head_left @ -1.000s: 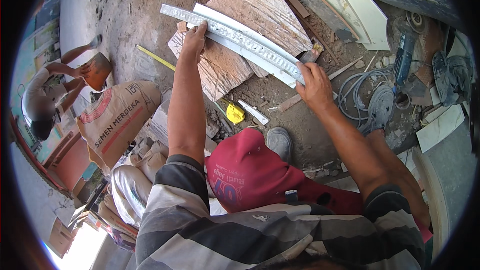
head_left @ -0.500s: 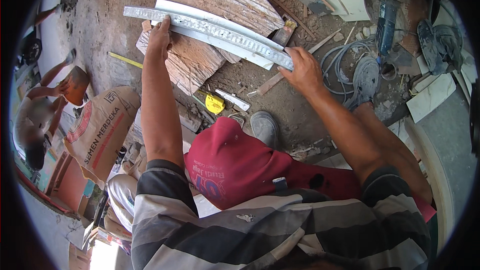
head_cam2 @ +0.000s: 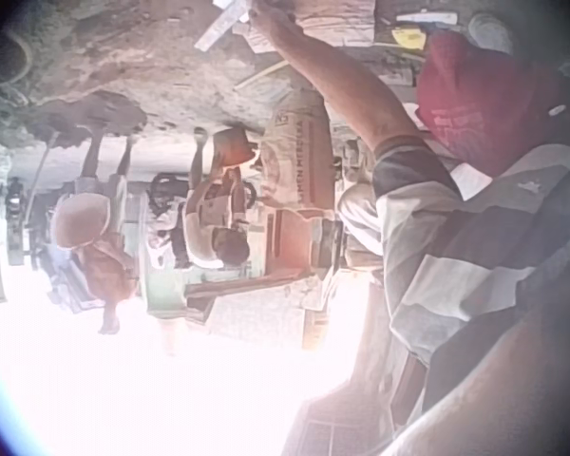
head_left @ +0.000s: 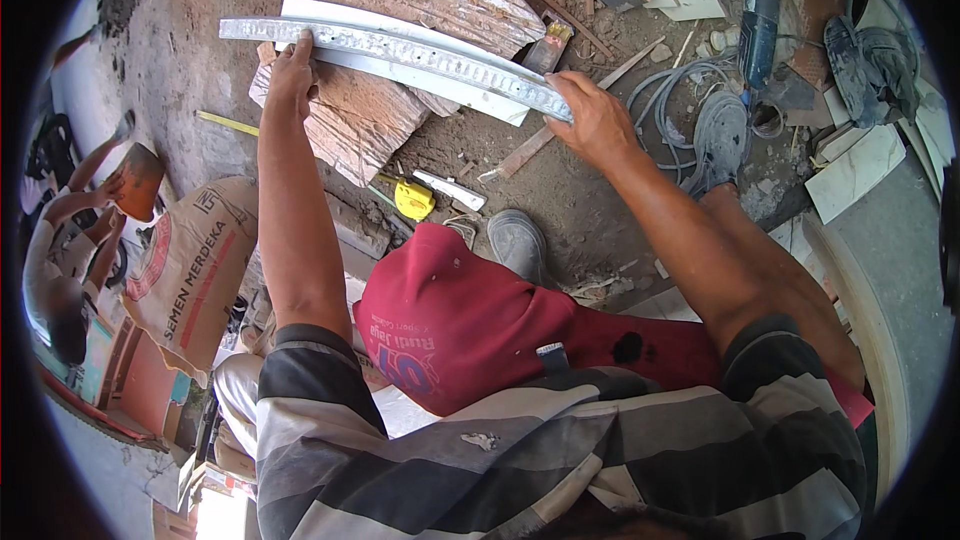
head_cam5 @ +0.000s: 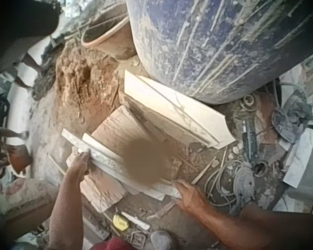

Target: The recorder uses a ruler and pencil to measure and mark a ceramic tile for cutting at a construction site.

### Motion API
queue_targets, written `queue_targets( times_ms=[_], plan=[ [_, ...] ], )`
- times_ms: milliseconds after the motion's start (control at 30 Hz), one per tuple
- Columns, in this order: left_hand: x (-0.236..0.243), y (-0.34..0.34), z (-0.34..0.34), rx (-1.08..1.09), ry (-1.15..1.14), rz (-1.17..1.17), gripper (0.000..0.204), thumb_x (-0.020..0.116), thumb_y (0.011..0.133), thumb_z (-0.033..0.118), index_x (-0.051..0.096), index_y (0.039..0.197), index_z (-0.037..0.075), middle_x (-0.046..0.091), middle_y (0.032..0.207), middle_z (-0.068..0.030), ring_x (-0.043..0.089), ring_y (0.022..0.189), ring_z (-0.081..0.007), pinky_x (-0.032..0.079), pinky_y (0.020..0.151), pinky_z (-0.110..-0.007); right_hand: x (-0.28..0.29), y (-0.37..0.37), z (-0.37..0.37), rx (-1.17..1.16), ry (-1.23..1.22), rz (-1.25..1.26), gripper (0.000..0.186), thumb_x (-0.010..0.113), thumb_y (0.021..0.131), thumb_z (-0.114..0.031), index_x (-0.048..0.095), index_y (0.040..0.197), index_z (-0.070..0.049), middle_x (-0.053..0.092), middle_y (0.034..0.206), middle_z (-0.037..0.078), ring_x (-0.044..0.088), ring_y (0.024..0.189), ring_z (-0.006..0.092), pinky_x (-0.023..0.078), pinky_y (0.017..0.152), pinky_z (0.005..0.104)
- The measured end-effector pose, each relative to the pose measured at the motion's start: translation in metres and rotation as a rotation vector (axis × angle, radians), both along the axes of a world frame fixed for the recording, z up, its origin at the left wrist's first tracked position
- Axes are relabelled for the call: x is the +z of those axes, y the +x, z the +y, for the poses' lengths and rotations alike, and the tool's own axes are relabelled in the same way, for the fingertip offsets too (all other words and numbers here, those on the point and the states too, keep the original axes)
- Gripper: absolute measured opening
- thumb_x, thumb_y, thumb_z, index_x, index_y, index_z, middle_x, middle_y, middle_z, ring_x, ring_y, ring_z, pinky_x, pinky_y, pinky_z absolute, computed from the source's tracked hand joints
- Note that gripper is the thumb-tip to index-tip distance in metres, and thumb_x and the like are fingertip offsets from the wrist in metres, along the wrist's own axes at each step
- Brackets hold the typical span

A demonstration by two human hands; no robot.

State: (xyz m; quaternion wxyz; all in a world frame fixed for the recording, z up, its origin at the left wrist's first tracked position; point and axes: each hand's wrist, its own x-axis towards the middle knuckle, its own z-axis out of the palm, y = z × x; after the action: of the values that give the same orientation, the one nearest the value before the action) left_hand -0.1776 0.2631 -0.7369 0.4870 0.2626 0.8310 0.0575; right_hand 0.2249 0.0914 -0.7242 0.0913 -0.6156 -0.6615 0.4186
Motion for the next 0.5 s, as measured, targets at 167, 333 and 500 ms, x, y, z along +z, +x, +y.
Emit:
queue_targets(
  times_ms=[167,333,500],
  plan=[
    [0.002,0.008,0.0,-0.003,-0.002,0.022,0.043,0.054,0.096,0.057,0.059,0.114,0.018,0.053,0.08,0.004,0.048,0.067,-0.0093,0.039,0.059,-0.029,-0.001,0.004,0.001,0.012,-0.02,-0.01,0.056,0.074,0.079,-0.018,0.055,0.13,-0.005,0.058,0.126,0.012,0.062,0.108,0.0331,0.051,0.092,0.0421],
    [0.003,0.01,-0.001,-0.019,0.025,0.03,0.042,0.054,0.096,0.056,0.059,0.113,0.018,0.052,0.078,0.0043,0.047,0.064,-0.0082,0.038,0.055,-0.028,0.0,0.006,0.002,0.006,-0.019,0.003,0.056,0.075,0.08,-0.021,0.054,0.129,-0.005,0.057,0.126,0.012,0.062,0.108,0.0334,0.051,0.092,0.0422],
    [0.006,0.016,-0.001,-0.027,0.027,0.011,0.041,0.053,0.097,0.056,0.058,0.11,0.017,0.049,0.074,0.0052,0.043,0.058,-0.007,0.034,0.051,-0.026,0.003,0.01,0.005,0.012,-0.026,0.011,0.056,0.074,0.082,-0.026,0.054,0.13,-0.005,0.057,0.126,0.012,0.062,0.108,0.0332,0.051,0.092,0.0423]
  ],
)
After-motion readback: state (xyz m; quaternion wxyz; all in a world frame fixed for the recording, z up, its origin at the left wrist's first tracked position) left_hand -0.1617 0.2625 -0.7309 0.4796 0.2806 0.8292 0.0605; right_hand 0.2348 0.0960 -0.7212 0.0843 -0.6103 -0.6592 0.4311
